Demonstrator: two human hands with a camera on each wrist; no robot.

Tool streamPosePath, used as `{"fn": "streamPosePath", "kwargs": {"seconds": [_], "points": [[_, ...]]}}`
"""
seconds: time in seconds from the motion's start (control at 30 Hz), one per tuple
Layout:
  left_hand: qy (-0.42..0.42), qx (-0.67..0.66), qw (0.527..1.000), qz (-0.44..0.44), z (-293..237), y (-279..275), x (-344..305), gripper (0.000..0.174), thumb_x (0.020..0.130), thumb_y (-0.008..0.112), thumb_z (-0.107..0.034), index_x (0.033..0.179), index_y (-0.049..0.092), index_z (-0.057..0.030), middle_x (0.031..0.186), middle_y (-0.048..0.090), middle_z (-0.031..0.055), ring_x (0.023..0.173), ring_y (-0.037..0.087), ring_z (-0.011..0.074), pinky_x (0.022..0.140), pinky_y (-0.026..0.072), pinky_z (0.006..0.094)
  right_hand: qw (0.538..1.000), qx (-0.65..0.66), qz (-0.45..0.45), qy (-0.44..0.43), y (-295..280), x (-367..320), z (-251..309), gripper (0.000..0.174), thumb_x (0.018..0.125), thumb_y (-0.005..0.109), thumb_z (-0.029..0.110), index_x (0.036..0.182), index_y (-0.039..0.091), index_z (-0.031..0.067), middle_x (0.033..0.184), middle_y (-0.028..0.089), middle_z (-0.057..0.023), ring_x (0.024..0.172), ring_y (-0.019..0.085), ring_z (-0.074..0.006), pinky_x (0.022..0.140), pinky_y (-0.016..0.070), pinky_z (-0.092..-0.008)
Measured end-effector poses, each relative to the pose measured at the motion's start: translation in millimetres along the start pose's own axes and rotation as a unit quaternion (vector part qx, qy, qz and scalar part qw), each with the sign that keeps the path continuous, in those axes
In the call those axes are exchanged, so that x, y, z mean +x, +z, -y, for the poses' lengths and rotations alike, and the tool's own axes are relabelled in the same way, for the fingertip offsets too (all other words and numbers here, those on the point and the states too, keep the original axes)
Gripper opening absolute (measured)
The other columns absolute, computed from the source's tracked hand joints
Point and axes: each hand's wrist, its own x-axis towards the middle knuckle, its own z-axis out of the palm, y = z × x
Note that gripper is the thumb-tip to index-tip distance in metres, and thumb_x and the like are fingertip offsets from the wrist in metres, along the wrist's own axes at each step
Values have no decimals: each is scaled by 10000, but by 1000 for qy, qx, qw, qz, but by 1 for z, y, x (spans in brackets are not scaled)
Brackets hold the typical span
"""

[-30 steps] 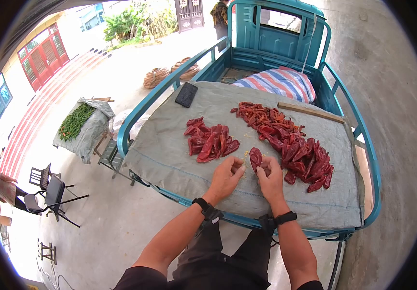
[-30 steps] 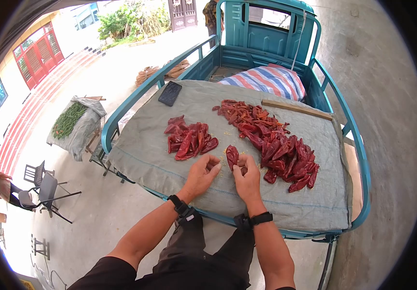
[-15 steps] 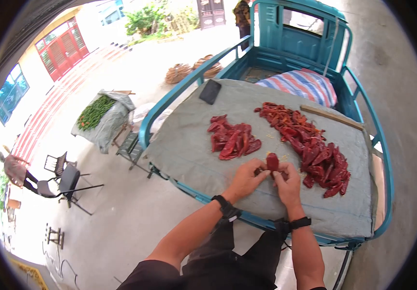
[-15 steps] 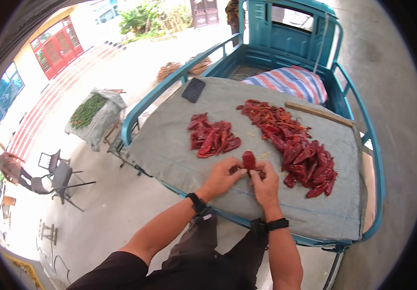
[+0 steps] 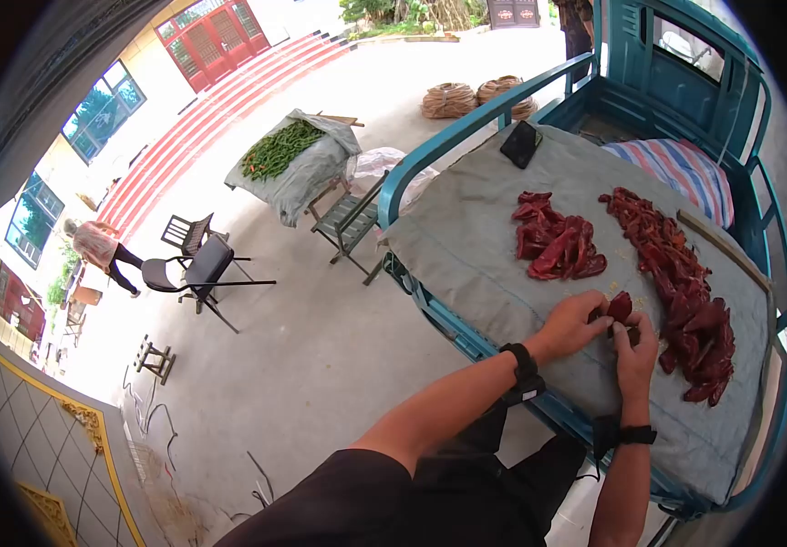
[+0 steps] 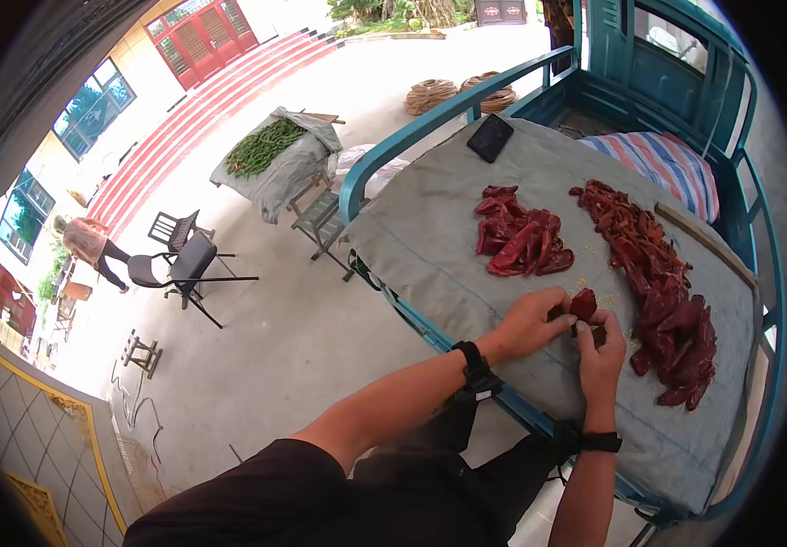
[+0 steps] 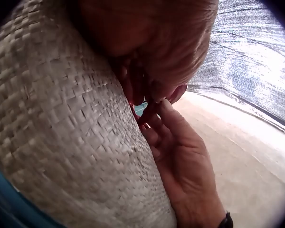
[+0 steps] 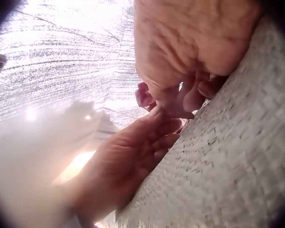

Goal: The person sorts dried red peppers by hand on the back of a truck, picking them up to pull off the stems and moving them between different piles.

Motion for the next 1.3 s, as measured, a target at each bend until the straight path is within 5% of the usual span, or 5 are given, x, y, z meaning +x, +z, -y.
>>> {"fn": "streamPosePath", "kwargs": {"seconds": [0.33, 0.57, 0.67, 0.97, 1.3], "points": [[-19, -39, 999, 6, -5, -3, 1, 195, 1096, 745, -188, 1109, 676, -6, 886, 681, 77, 809, 591, 141, 746, 511, 347, 1000, 13, -10, 4, 3, -3, 17, 127, 1063, 761, 97, 1140, 703, 13, 926, 705, 22, 786, 607, -46, 700, 496, -247], [-22, -65, 998, -7, 5, 0, 2, 232, 1091, 758, -209, 1096, 650, -4, 881, 730, 141, 757, 652, 244, 734, 529, 398, 1000, 7, -6, 5, 5, -2, 12, 131, 1046, 768, 93, 1136, 725, 8, 923, 723, 19, 802, 623, -56, 742, 520, -254], [-51, -106, 993, 15, 4, 1, 1, 143, 1124, 720, -132, 1138, 653, -6, 970, 704, 21, 893, 638, 90, 807, 542, 293, 1000, 12, -3, 4, 5, -2, 8, 134, 1042, 768, 93, 1137, 734, 5, 923, 729, 18, 805, 628, -59, 751, 526, -257], [-62, -168, 983, -42, -3, -6, 3, 127, 1098, 719, -77, 1080, 603, -29, 925, 655, -23, 870, 610, 56, 793, 524, 270, 999, -19, -33, 8, 4, -2, 4, 135, 1025, 762, 101, 1122, 741, 9, 903, 723, 9, 803, 638, -74, 758, 540, -274], [-60, -10, 961, -270, 19, -90, 45, 177, 1025, 812, -153, 1084, 729, -8, 876, 771, 51, 759, 713, 127, 699, 563, 326, 999, -17, -33, -4, 5, -3, 4, 88, 1033, 742, 82, 1090, 729, 16, 876, 685, 31, 755, 611, -49, 698, 512, -250]]}}
